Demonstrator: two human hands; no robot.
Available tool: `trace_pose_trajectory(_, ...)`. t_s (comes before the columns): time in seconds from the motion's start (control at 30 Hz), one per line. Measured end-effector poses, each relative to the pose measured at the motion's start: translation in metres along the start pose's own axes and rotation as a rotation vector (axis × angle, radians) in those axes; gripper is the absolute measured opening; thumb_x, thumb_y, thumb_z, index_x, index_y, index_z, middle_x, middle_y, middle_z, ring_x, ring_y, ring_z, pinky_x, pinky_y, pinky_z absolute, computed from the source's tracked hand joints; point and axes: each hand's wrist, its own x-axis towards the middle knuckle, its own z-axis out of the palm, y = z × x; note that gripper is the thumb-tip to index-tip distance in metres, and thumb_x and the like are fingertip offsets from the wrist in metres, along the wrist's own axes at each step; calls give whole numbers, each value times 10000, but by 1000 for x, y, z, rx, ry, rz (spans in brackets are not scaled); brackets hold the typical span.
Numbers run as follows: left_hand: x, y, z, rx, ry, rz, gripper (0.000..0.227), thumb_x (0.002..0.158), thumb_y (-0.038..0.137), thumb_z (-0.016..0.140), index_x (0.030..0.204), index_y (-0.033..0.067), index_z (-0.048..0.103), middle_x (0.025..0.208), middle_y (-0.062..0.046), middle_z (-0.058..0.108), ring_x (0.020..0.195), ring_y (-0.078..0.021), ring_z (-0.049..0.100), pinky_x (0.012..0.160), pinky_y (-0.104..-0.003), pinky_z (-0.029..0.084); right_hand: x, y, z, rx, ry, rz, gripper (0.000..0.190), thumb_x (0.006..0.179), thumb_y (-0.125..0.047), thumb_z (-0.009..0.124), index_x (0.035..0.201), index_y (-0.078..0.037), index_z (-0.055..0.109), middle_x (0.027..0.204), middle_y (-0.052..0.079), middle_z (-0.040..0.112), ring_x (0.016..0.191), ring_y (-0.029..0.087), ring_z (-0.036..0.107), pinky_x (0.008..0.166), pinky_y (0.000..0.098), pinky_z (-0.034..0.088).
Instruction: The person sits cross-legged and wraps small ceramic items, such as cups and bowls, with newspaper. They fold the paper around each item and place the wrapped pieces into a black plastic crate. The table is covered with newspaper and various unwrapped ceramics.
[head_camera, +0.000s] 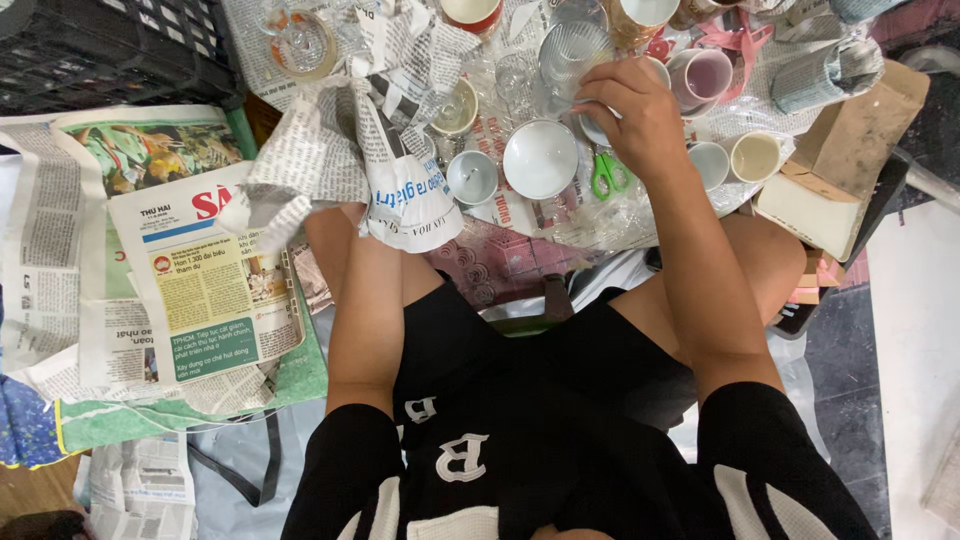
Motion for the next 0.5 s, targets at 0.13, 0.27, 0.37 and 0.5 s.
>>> trace_pose_trajectory(0.13, 0, 0, -1, -4, -3, -7, 974, 948, 621, 529, 1601, -71, 320, 1516, -247, 530, 1288, -315, 652, 1090, -436, 545, -3, 0, 2, 20, -5, 30, 182, 937, -38, 832, 1079, -31, 719, 1177, 70, 698, 1071, 289, 662, 917, 402, 541)
trace_pose_trajectory(0.27, -3, -1, 0, -14, -5, -7, 988, 943, 636, 523, 1601, -72, 318, 1524, -247, 524, 1297, -315, 648, 1099, -435, 541, -6, 0, -1, 0, -21, 78, 202, 932, -27, 832, 1088, -37, 705, 1204, 79, 672, 1102, 313, 664, 926, 401, 539)
trace_pose_trajectory(0.37, -4, -2, -1, -22, -8, -3, 999, 939, 647, 519, 1602, -72, 317, 1530, -247, 519, 1304, -314, 646, 1105, -434, 539, -6, -1, -1, 88, -54, 203, 198, 946, -42, 832, 1094, -45, 700, 1222, 97, 655, 1020, 278, 674, 868, 390, 551)
trace_pose_trajectory(0.5, -6, -2, -6, -33, -11, 3, 1013, 934, 662, 513, 1603, -72, 315, 1538, -247, 512, 1314, -314, 642, 1114, -433, 535, -5, -10, -4, -37, -24, 69, 250, 937, -124, 864, 1147, -79, 737, 1281, 92, 651, 1156, 305, 652, 934, 409, 554)
